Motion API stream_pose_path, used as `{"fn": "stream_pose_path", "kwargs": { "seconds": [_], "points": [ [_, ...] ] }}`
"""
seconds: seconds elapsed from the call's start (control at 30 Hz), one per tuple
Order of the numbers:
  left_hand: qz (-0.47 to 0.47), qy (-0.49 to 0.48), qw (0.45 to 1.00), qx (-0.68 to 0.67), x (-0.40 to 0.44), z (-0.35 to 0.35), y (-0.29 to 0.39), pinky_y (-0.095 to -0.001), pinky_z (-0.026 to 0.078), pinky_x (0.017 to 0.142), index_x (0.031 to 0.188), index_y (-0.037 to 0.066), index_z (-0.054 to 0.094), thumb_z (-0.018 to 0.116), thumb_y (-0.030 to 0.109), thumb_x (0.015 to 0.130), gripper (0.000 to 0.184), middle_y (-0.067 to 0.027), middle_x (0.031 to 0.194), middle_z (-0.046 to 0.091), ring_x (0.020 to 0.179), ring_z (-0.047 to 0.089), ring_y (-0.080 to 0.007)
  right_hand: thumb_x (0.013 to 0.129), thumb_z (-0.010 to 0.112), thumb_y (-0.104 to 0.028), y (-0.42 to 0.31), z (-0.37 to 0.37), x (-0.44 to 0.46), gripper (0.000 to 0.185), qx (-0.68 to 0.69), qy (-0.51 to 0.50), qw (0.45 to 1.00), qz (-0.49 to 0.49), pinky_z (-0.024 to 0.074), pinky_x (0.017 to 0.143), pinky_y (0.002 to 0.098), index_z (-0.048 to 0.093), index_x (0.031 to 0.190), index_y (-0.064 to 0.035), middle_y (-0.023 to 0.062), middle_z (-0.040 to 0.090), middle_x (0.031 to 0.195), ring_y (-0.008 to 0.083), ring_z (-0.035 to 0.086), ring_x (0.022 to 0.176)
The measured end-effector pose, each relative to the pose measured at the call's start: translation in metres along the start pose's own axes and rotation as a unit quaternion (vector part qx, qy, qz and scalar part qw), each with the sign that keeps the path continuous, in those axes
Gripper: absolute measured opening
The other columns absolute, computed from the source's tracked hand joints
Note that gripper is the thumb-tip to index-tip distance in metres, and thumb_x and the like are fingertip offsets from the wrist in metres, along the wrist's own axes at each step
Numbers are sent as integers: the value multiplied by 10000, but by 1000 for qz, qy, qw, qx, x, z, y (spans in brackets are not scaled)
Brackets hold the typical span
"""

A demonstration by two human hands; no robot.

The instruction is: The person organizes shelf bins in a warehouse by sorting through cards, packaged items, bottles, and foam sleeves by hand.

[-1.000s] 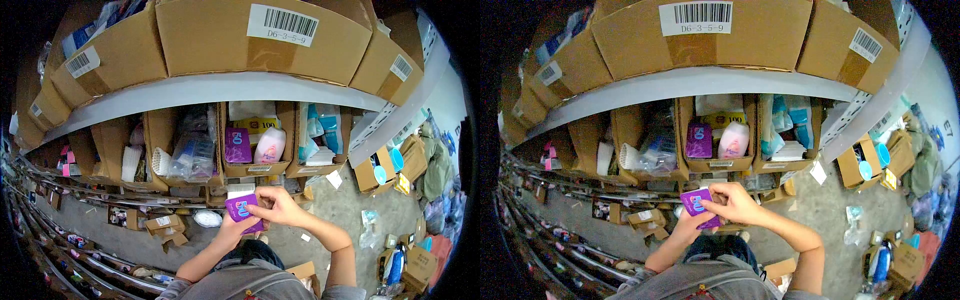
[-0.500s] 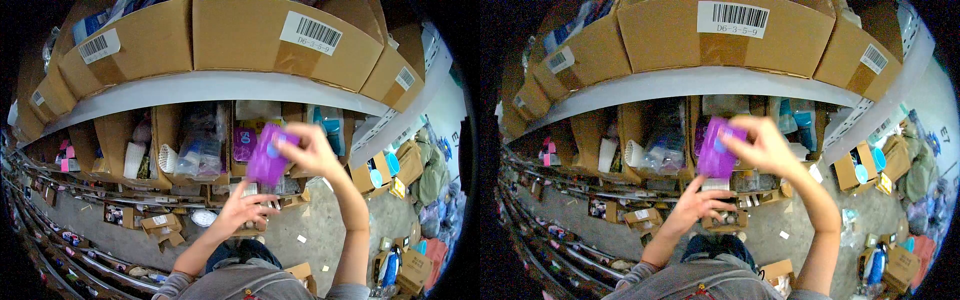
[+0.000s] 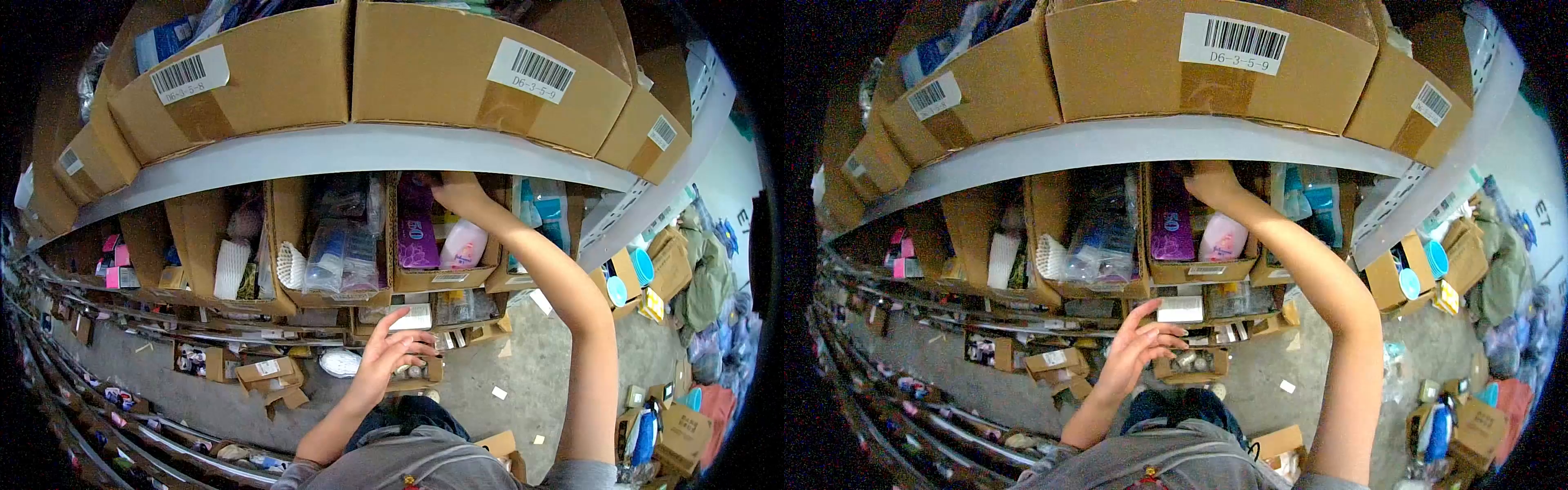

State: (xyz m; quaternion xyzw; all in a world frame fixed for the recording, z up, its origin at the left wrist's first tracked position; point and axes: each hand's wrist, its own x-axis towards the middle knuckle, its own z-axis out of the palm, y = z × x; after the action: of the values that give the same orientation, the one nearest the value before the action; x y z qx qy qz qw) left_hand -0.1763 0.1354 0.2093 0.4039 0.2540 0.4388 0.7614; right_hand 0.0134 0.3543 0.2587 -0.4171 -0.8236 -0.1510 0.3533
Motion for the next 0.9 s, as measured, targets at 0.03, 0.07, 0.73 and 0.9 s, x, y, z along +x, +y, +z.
{"fn": "stream_pose_path", "kwargs": {
  "seconds": [0.03, 0.07, 0.73, 0.9],
  "points": [
    [1, 6, 1000, -6, 0, 0, -1, -287, 437, 719, 1261, 33, 194, 385, 129, 851, 462, -195, 995, 518, 869, 554, -243, 732, 517, -171, -2, 0, -3, 352, 7, -33, 999, 27, 326, 872, 422, 489, 1027, 18, 232, 466, 1057, 378, 410, 1018],
    [-1, 4, 1000, -7, -1, -1, -4, -287, 437, 719, 1261, 33, 194, 385, 129, 851, 462, -195, 995, 518, 869, 554, -243, 730, 481, -139, -4, 0, -5, 327, 13, -65, 996, 55, 294, 903, 448, 503, 1000, 45, 254, 433, 1098, 396, 366, 1066],
    [427, -11, 542, 724, 71, 30, 25, -431, 328, 879, 1026, 3, 493, 578, 206, 718, 378, -128, 1077, 476, 1066, 406, -280, 759, 520, -378, 4, -2, 0, 575, -5, -307, 943, 125, 277, 948, 382, 362, 1229, -85, 191, 353, 1247, 320, 393, 1101],
    [373, 10, 515, 772, 91, 21, 20, -437, 296, 900, 1053, -2, 463, 559, 355, 721, 496, -130, 1073, 470, 1083, 384, -272, 754, 519, -407, -11, -25, 4, 531, 76, -399, 885, 227, 280, 943, 354, 452, 1160, -71, 188, 388, 1221, 318, 376, 1115]
  ]
}}
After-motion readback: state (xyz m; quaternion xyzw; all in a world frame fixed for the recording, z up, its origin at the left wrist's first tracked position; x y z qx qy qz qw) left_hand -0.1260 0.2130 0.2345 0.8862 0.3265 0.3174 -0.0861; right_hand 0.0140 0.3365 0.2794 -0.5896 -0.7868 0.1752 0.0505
